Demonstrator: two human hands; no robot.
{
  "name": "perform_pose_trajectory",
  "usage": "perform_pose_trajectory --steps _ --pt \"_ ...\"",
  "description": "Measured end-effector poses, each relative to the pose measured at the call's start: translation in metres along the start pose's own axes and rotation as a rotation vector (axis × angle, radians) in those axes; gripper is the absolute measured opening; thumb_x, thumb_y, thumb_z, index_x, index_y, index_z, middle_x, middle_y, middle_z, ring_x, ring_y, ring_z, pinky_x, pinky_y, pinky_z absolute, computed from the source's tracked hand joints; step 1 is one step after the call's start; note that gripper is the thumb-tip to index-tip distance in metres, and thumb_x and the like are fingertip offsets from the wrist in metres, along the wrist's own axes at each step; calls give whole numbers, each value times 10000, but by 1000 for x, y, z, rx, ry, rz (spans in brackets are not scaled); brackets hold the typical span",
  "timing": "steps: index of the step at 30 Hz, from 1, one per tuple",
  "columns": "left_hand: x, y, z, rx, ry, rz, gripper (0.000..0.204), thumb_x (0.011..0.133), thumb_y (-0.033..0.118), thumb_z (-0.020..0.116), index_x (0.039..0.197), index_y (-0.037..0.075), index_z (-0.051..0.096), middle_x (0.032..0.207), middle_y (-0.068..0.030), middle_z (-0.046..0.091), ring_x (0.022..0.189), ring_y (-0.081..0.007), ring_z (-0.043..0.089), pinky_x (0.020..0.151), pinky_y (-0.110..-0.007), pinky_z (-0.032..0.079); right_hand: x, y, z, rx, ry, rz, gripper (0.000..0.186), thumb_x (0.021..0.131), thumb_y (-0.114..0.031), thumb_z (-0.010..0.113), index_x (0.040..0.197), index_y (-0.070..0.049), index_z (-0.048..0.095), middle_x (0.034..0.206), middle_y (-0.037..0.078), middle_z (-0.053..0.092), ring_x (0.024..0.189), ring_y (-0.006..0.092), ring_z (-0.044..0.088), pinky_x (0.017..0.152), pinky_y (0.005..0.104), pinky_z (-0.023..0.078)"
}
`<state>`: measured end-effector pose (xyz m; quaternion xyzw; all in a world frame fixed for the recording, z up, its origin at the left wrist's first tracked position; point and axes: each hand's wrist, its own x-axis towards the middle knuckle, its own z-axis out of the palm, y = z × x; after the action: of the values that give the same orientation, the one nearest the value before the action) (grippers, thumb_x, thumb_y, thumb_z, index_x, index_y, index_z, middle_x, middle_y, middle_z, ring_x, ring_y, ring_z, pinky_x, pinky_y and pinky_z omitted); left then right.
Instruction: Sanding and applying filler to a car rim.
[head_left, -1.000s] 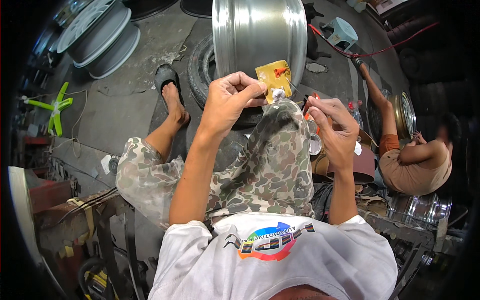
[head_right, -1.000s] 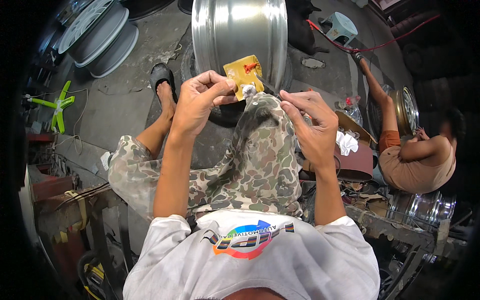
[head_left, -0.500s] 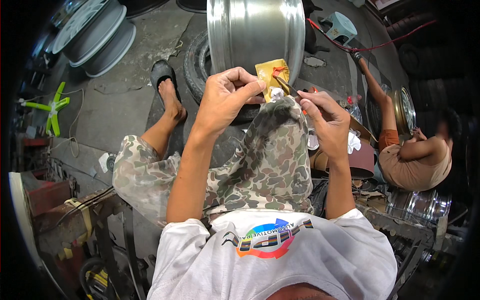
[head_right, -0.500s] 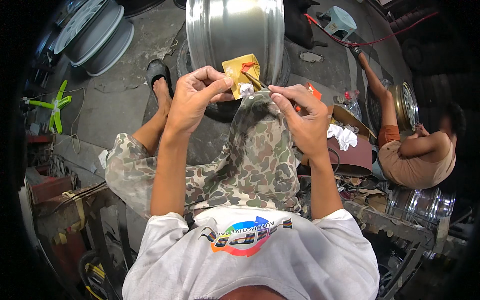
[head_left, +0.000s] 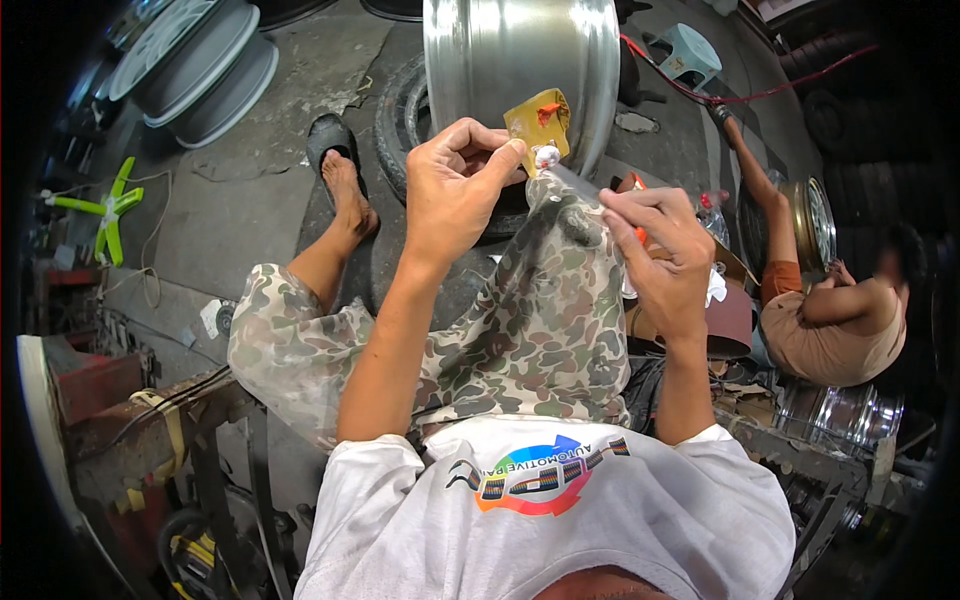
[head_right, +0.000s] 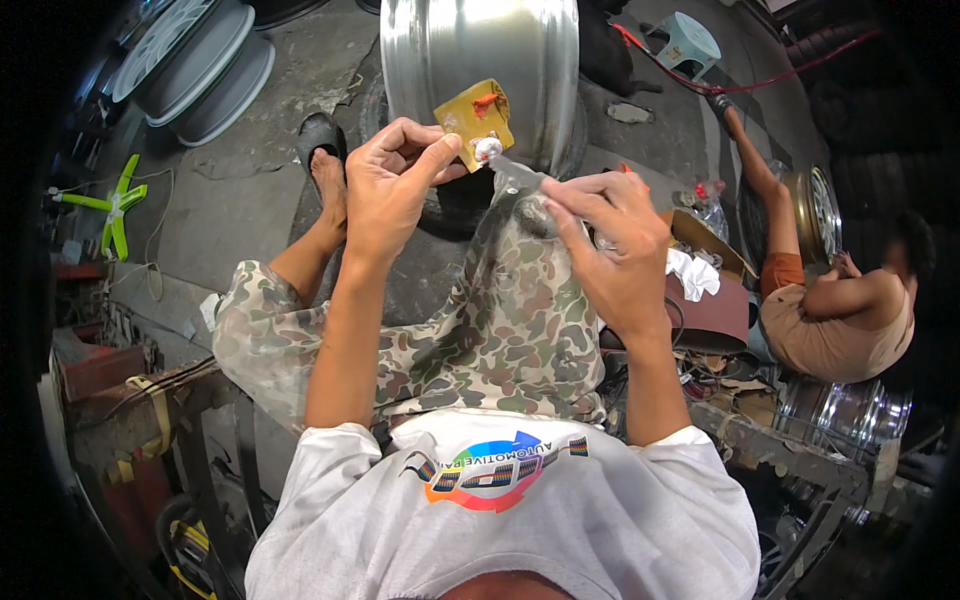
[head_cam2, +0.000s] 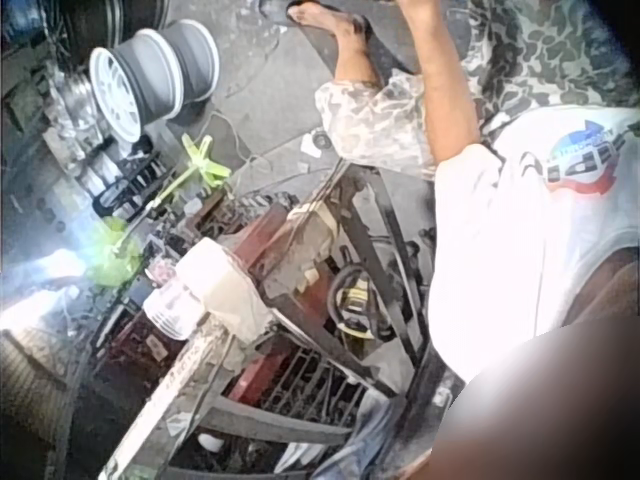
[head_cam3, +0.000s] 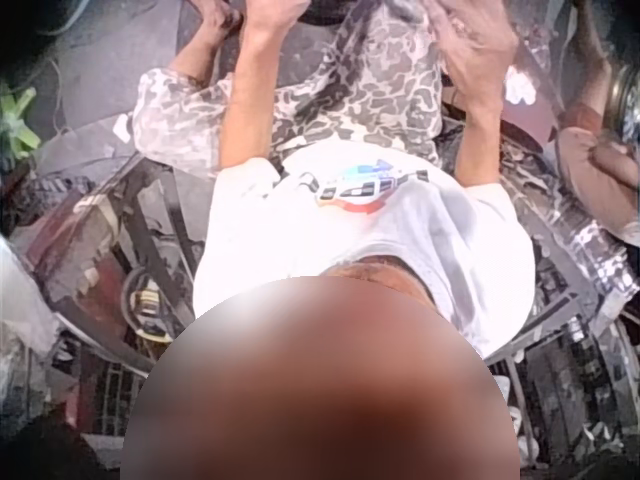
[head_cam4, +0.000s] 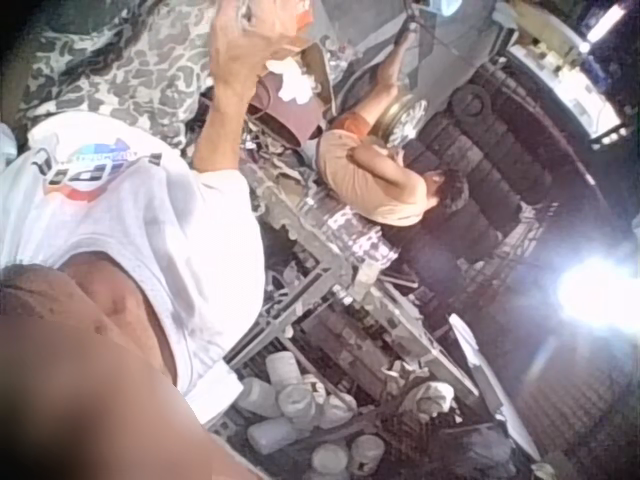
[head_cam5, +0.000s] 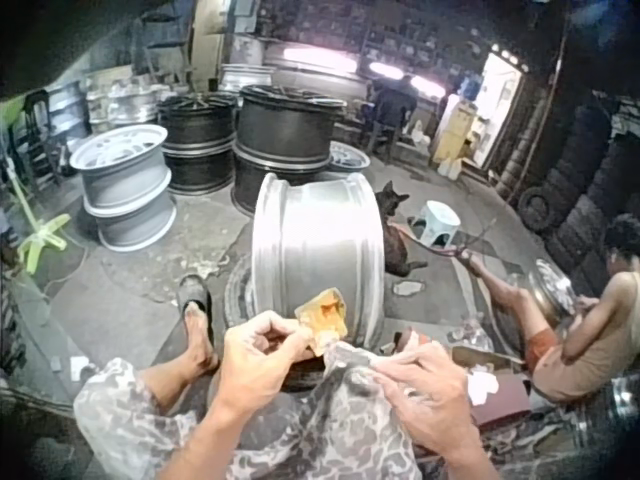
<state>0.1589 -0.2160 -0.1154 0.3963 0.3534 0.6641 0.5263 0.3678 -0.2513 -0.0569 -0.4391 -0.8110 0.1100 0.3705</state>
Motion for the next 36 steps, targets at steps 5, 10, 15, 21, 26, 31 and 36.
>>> perform_pose_trajectory --steps 5,10,15,21,26,31,36 --pt "0 1 1 3 4 10 76 890 4 684 858 -56 649 878 -106 688 781 -116 674 735 -265 608 6 -1 8 53 39 24 208 792 9 735 995 -32 759 878 77 699 814 199 612 750 313 476" --pt "2 3 -1 -45 33 21 67 888 -2 684 863 -56 654 874 -106 693 780 -119 679 741 -265 608 8 1 2 40 28 28 202 799 0 736 997 -33 760 879 82 700 808 192 615 745 308 476" --pt "0 3 -2 -41 13 30 63 887 -5 684 862 -55 656 879 -104 691 791 -124 685 742 -267 612 13 -5 6 51 14 34 199 798 -6 740 995 -28 759 871 86 705 814 178 625 744 299 480" --pt "2 9 -6 -70 -15 -6 63 911 14 668 881 -36 646 911 -89 673 856 -142 683 809 -316 627 18 -2 -3 68 61 79 192 801 -2 739 990 -31 761 875 81 709 807 189 636 742 297 486" --pt "2 12 -8 -85 -7 -5 63 918 22 662 881 -27 646 908 -85 674 851 -139 682 795 -316 626 18 -7 2 103 -7 13 185 807 4 733 987 -24 762 882 91 712 815 173 641 735 296 492" --pt "1 10 -6 -107 11 -12 55 892 -3 683 870 -45 655 876 -95 684 808 -127 683 757 -286 622 19 -4 -4 117 40 87 191 805 4 734 991 -28 763 879 89 713 822 178 643 741 284 492" --pt "1 11 -3 -138 11 26 55 895 -7 679 867 -44 651 877 -91 682 797 -123 680 762 -293 627 15 -6 -3 120 -11 48 194 804 7 731 992 -31 764 895 96 717 834 185 648 754 291 497"
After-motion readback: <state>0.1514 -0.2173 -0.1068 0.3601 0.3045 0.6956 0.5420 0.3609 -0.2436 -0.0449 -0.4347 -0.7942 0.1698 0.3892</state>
